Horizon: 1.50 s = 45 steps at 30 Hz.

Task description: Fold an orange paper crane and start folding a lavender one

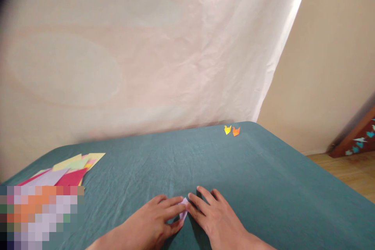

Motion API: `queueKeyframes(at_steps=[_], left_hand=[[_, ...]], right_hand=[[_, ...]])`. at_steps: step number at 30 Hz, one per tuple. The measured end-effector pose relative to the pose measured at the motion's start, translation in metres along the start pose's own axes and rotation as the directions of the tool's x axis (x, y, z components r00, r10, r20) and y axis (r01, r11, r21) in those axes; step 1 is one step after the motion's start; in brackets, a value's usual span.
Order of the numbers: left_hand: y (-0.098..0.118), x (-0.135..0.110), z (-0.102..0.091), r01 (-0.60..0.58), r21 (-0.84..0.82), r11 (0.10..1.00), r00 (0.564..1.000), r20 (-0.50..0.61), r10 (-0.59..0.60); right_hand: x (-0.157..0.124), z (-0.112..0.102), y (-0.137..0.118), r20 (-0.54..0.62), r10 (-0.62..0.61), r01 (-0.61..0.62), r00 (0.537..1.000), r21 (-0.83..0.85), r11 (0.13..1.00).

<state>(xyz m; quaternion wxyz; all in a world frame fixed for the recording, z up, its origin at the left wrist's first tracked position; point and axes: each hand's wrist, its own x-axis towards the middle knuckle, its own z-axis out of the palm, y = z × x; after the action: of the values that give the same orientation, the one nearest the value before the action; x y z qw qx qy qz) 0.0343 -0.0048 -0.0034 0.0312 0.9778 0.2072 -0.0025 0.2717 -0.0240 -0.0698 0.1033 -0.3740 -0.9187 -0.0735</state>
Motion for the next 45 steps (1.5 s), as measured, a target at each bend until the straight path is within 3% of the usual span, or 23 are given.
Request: queueKeyframes(at_steps=[8, 18, 22, 27, 38, 42, 45], left_hand=[[-0.008, 0.002, 0.018, -0.051, -0.027, 0.998, 0.998, -0.030, 0.050], [-0.005, -0.005, -0.011, -0.045, -0.205, 0.978, 0.999, -0.020, 0.042], [-0.004, -0.008, -0.010, -0.025, -0.243, 0.970, 0.998, -0.057, 0.012], [-0.005, -0.012, -0.007, 0.023, -0.226, 0.974, 0.999, -0.036, -0.032], [-0.015, -0.013, -0.005, -0.027, -0.267, 0.963, 1.000, -0.007, 0.026], [-0.015, -0.017, -0.008, -0.032, -0.277, 0.960, 0.999, 0.005, 0.034], [-0.016, -0.018, -0.009, -0.029, -0.273, 0.961, 0.999, 0.008, 0.032]], right_hand=[[-0.002, -0.003, 0.005, -0.027, 0.007, -0.006, 1.000, 0.029, 1.000], [0.002, -0.008, -0.001, -0.145, -0.039, 0.045, 0.989, 0.040, 0.998], [0.005, -0.017, -0.006, -0.173, -0.151, 0.166, 0.973, 0.078, 0.983], [0.008, -0.020, -0.009, -0.164, -0.153, 0.165, 0.975, 0.063, 0.984], [0.004, -0.022, -0.008, -0.188, -0.132, 0.142, 0.973, 0.041, 0.989], [0.005, -0.019, -0.009, -0.225, -0.215, 0.203, 0.951, -0.074, 0.976], [0.007, -0.014, -0.011, -0.209, -0.178, 0.158, 0.961, -0.110, 0.981]])
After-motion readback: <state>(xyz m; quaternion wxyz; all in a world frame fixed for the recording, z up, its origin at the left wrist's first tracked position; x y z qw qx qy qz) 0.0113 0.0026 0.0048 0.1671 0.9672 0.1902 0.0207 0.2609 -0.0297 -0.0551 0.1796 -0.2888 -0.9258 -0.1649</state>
